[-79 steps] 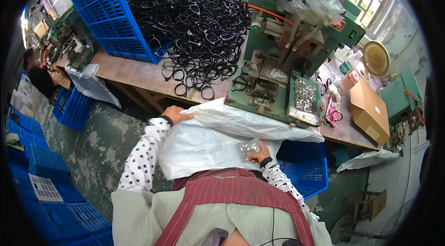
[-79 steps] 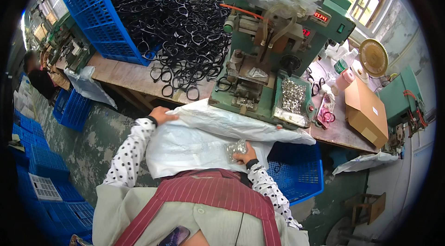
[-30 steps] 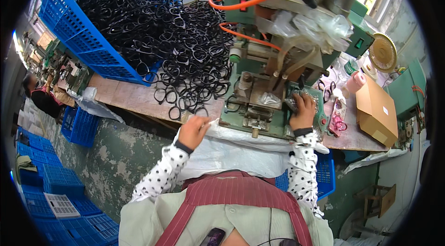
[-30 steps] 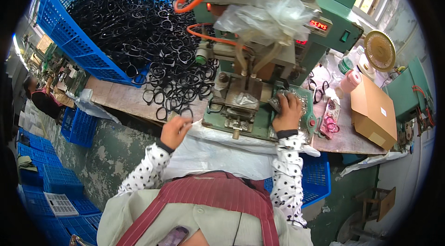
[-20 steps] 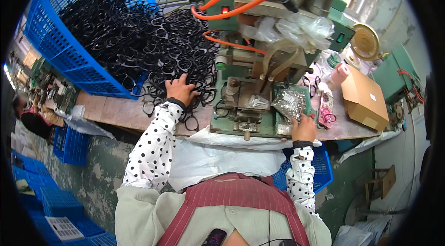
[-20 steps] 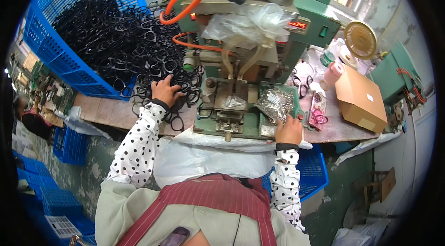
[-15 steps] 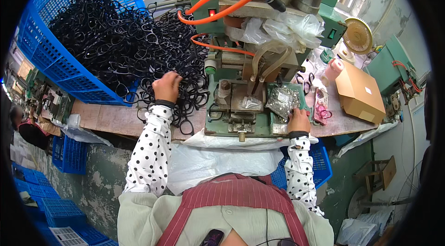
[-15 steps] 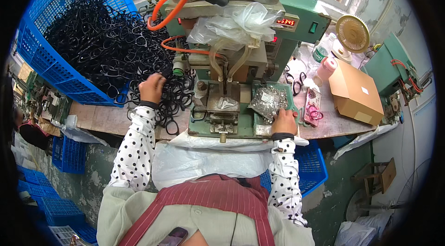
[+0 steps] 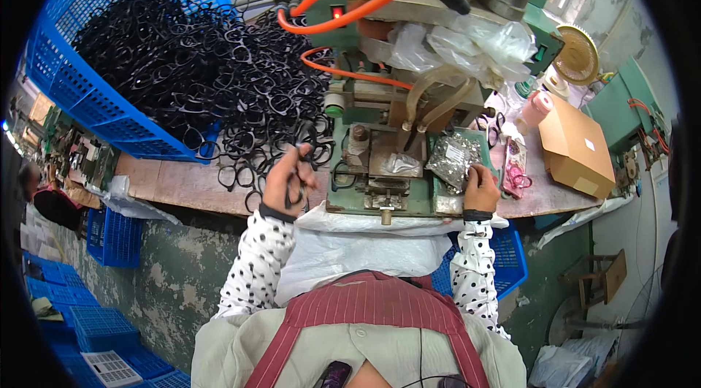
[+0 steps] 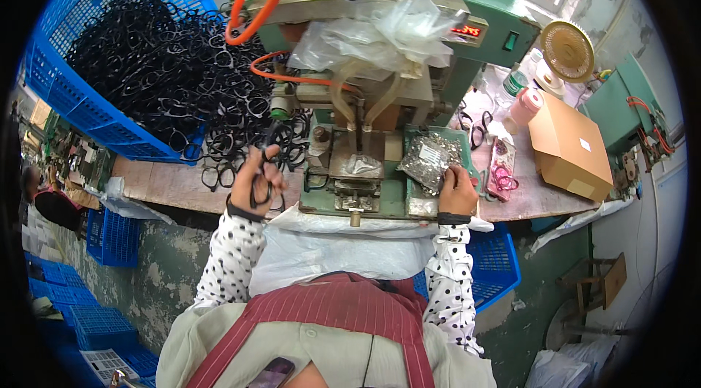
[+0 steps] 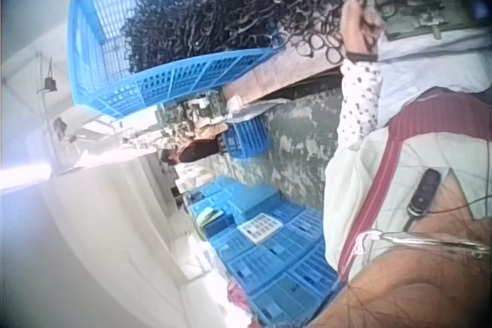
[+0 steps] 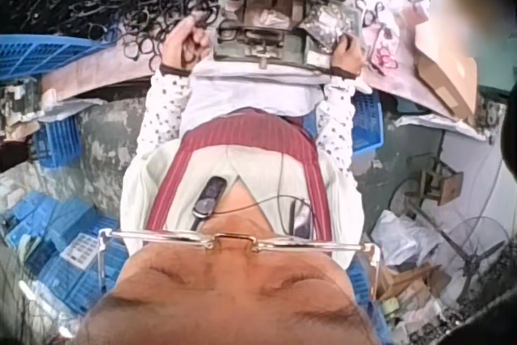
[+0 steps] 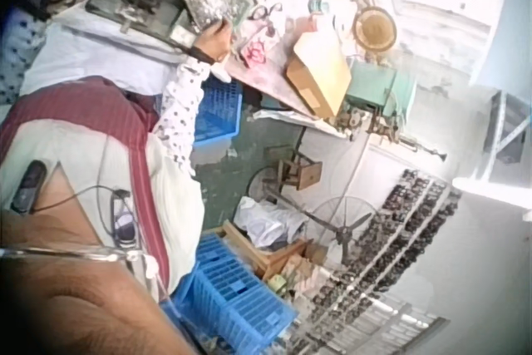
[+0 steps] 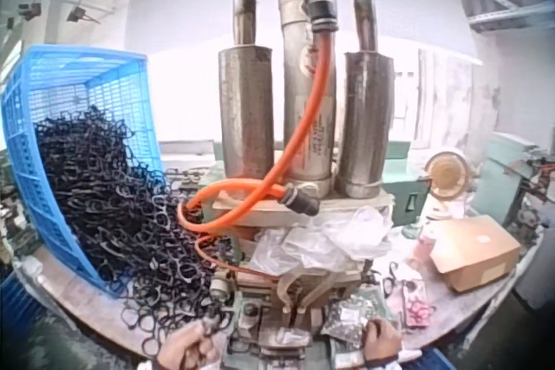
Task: The person assembles eyeglasses by placing frames into a press machine and inserting small metal components. They repeatedly pick up frames, operate the machine, and place finished units aside.
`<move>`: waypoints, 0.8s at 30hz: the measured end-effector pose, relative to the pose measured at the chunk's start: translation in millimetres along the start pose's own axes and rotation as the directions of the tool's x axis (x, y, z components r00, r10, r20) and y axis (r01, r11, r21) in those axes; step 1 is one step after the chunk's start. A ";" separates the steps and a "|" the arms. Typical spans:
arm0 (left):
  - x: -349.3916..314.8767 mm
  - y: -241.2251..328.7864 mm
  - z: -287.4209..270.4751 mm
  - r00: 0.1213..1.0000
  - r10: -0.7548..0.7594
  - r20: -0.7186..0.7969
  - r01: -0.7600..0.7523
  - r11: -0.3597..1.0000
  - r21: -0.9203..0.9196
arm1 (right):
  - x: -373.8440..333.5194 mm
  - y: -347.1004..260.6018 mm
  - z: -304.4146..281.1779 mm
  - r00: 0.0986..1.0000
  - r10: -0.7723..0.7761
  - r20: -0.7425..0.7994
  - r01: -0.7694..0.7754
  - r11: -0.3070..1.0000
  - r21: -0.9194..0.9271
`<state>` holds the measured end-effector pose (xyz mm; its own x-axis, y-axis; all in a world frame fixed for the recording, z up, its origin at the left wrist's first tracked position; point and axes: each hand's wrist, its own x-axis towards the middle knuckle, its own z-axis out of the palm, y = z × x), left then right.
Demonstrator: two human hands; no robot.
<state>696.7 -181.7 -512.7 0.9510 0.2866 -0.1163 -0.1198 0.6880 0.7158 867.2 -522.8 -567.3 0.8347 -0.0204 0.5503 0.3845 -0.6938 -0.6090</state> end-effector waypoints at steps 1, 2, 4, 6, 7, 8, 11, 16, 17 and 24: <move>-11.1 -7.4 7.8 0.998 -0.017 0.054 0.009 0.991 0.133 | -0.1 -1.8 0.1 1.000 0.016 -0.001 -0.016 1.000 0.001; -23.7 -7.7 27.8 0.993 -0.041 0.108 0.011 0.965 0.263 | -0.3 -1.8 -0.5 0.999 0.033 -0.004 -0.033 0.999 0.001; -40.4 -10.4 68.5 0.994 -0.078 0.070 0.066 0.984 0.163 | 0.3 0.2 0.6 1.000 0.025 -0.002 -0.024 1.000 0.017; -49.1 -3.1 79.6 0.981 -0.166 0.097 0.151 0.977 0.150 | 0.0 0.0 1.3 1.000 0.026 0.002 -0.026 0.999 0.033; -49.2 -5.5 80.0 0.975 -0.169 0.146 0.160 0.985 0.070 | -0.6 1.0 1.6 1.000 0.024 0.006 -0.024 0.999 0.034; -49.5 -7.3 80.7 0.965 -0.169 0.199 0.174 0.985 -0.008 | -0.8 1.3 0.8 1.000 0.011 -0.001 -0.011 1.000 0.029; -53.8 -20.7 82.7 0.878 -0.333 0.344 0.392 0.912 -0.118 | -1.1 3.2 -0.8 0.999 0.035 0.005 -0.035 0.999 0.040; -42.8 -59.6 118.3 0.890 -0.353 0.287 0.391 0.917 -0.085 | 0.0 -3.7 0.3 0.979 0.201 0.031 -0.203 0.967 0.154; -39.4 -68.7 122.0 0.916 -0.291 0.277 0.334 0.935 -0.121 | -0.2 -3.9 -0.1 0.983 0.181 0.032 -0.184 0.971 0.155; -40.0 -96.5 132.1 0.963 -0.165 0.213 0.220 0.937 -0.271 | -0.5 4.1 0.3 0.994 -0.094 -0.053 0.095 0.995 0.024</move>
<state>707.9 -347.6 -486.2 0.9963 0.0210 -0.0833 0.0196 0.8885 0.4584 868.5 -525.4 -570.2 0.7730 0.0066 0.6344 0.4717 -0.6748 -0.5677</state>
